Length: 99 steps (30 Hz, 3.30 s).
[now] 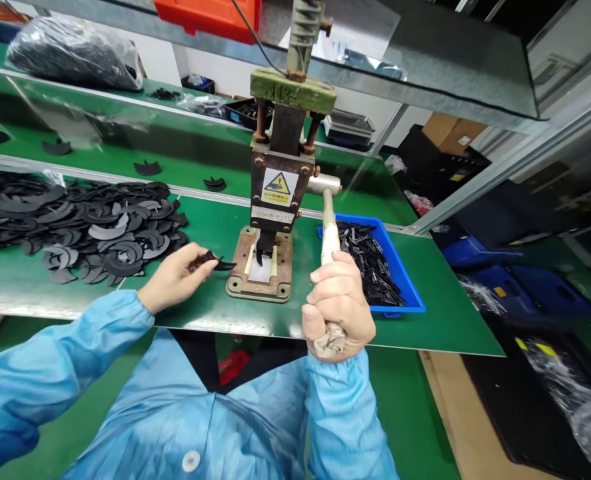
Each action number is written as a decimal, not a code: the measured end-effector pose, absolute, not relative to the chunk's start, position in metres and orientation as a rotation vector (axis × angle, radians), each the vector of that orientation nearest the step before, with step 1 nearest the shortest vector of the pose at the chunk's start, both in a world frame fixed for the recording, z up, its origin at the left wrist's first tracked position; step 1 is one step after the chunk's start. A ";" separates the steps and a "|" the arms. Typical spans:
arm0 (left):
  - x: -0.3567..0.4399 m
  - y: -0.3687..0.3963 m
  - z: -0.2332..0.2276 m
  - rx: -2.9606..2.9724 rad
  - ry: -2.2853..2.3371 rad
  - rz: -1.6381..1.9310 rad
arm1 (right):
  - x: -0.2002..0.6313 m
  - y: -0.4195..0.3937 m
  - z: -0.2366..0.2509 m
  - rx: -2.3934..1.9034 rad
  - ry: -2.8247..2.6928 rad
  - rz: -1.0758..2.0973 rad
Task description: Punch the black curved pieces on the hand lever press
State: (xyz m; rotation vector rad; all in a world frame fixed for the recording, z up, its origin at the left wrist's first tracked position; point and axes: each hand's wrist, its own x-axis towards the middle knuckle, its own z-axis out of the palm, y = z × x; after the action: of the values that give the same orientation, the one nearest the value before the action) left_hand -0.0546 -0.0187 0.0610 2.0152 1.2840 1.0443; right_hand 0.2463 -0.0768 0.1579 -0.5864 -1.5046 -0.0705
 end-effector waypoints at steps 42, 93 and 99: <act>-0.003 0.081 0.050 1.587 0.960 0.755 | 0.243 -0.078 0.161 -0.646 -1.488 -0.107; 0.003 0.051 0.088 1.060 1.089 0.556 | 0.254 -0.021 0.246 -0.610 -1.408 0.100; -0.020 -0.005 0.105 1.247 0.928 0.633 | 0.244 -0.059 0.118 -0.917 -1.706 0.113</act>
State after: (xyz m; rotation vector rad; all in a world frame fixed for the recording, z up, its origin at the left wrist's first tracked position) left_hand -0.0196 -0.0047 0.1050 1.2470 0.9280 0.6325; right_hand 0.2441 -0.0586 0.1182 -0.9166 -1.7063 0.1128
